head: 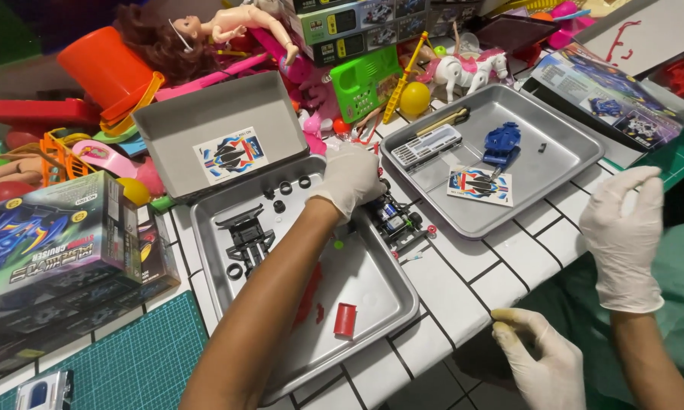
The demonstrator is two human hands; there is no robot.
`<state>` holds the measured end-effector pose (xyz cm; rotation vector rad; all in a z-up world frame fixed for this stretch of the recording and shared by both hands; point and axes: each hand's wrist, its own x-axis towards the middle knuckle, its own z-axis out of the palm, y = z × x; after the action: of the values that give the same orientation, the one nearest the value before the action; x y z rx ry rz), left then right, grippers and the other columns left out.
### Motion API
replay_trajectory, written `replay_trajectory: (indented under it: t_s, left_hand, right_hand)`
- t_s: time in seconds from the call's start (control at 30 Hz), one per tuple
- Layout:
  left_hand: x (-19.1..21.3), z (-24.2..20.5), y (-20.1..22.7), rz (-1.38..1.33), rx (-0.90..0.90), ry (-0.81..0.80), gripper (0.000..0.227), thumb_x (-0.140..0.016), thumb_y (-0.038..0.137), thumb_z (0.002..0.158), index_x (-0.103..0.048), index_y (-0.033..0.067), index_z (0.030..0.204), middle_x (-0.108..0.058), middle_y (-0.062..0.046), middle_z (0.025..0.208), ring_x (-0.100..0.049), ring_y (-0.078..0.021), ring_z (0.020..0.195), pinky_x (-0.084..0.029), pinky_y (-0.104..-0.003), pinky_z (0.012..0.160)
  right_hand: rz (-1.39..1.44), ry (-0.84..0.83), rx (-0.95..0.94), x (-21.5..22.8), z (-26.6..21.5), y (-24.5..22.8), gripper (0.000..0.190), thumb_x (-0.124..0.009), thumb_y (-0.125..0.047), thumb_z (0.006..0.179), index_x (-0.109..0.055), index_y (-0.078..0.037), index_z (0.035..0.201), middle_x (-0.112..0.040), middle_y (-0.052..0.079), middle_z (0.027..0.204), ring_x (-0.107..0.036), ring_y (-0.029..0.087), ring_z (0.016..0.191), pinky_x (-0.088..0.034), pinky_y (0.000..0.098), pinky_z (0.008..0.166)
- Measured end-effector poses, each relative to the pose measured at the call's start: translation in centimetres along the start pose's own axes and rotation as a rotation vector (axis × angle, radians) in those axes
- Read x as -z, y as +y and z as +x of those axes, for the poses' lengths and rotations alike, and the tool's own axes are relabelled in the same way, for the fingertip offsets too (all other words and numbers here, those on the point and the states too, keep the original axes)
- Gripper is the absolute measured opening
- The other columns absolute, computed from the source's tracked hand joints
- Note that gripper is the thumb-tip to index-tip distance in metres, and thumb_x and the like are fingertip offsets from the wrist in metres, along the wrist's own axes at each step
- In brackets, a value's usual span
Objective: The person assembles a toy car chassis by hand, attaching wheels, axles, and red body panels to a black frame. They handle various small plastic parts and components from a metal tray, fitting them together to form the vehicle's structure.
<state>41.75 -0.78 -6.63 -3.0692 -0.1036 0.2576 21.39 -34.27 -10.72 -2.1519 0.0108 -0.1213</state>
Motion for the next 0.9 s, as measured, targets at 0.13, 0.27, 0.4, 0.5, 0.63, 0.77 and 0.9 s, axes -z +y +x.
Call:
replay_trajectory:
  t_s: [0.13,0.27,0.4,0.5,0.63,0.77,0.9]
  left_hand:
    - [-1.4,0.3,0.7,-0.032,0.008,0.104,0.044,-0.074,0.046,0.08,-0.075,0.0149,0.111,-0.064,-0.011,0.112,-0.058,-0.0352,0.109,-0.043,-0.059,0.094]
    - [-1.3,0.6,1.1,-0.064,-0.016,0.162,0.04,-0.073,0.041,0.077,-0.071,0.0122,0.104,-0.066,-0.012,0.102,-0.062,-0.035,0.097,-0.049,-0.054,0.083]
    - [0.9,-1.6,1.4,-0.307,-0.03,-0.045,0.034,-0.068,0.034,0.076,-0.06,0.0135,0.102,-0.072,-0.006,0.092,-0.068,-0.0314,0.094,-0.041,-0.046,0.091]
    - [1.4,-2.6,1.9,-0.404,-0.043,-0.06,0.046,-0.071,0.03,0.075,-0.053,0.0083,0.112,-0.073,-0.009,0.099,-0.069,-0.0324,0.097,-0.049,-0.044,0.084]
    - [1.4,-3.2,2.0,-0.462,-0.102,-0.075,0.036,-0.071,0.033,0.073,-0.061,0.0142,0.101,-0.072,-0.009,0.099,-0.068,-0.0296,0.094,-0.052,-0.041,0.078]
    - [2.8,-5.0,2.2,-0.727,-0.233,-0.085,0.026,-0.074,0.026,0.072,-0.059,0.0115,0.088,-0.068,-0.005,0.087,-0.061,-0.0202,0.081,-0.048,-0.034,0.07]
    - [2.1,-5.2,3.0,-0.94,-0.296,-0.14,0.032,-0.072,0.025,0.08,-0.065,0.011,0.108,-0.072,-0.002,0.105,-0.067,-0.0151,0.094,-0.052,-0.03,0.085]
  right_hand:
    - [-0.046,0.07,0.435,-1.8,0.6,-1.7,0.018,-0.075,-0.016,0.088,-0.076,-0.01,0.105,-0.079,0.0,0.098,-0.072,0.011,0.089,-0.054,0.0248,0.089]
    - [-0.137,0.001,0.557,-4.4,3.1,-4.1,0.028,-0.074,-0.019,0.089,-0.073,-0.015,0.116,-0.068,0.001,0.102,-0.06,0.016,0.091,-0.051,0.0306,0.087]
    - [-0.46,-0.133,0.451,-7.0,6.1,-4.9,0.063,-0.069,-0.036,0.089,-0.056,-0.008,0.144,-0.064,0.01,0.129,-0.055,0.033,0.119,-0.047,0.0456,0.102]
    - [-0.436,-0.082,0.502,-7.9,6.6,-3.8,0.059,-0.073,-0.029,0.086,-0.058,-0.008,0.14,-0.064,0.012,0.124,-0.056,0.035,0.11,-0.048,0.0462,0.099]
    - [-0.284,-0.001,0.545,-7.3,5.7,-3.0,0.05,-0.076,-0.016,0.086,-0.064,-0.006,0.133,-0.065,0.011,0.107,-0.059,0.031,0.107,-0.046,0.0413,0.099]
    - [-0.222,0.072,0.616,-6.4,5.4,-2.5,0.026,-0.07,-0.005,0.092,-0.071,-0.008,0.118,-0.071,0.008,0.107,-0.066,0.026,0.102,-0.051,0.0372,0.096]
    - [-0.151,0.052,0.488,-5.4,4.5,-2.4,0.028,-0.066,-0.005,0.093,-0.074,-0.008,0.119,-0.076,0.007,0.114,-0.069,0.022,0.107,-0.051,0.0349,0.101]
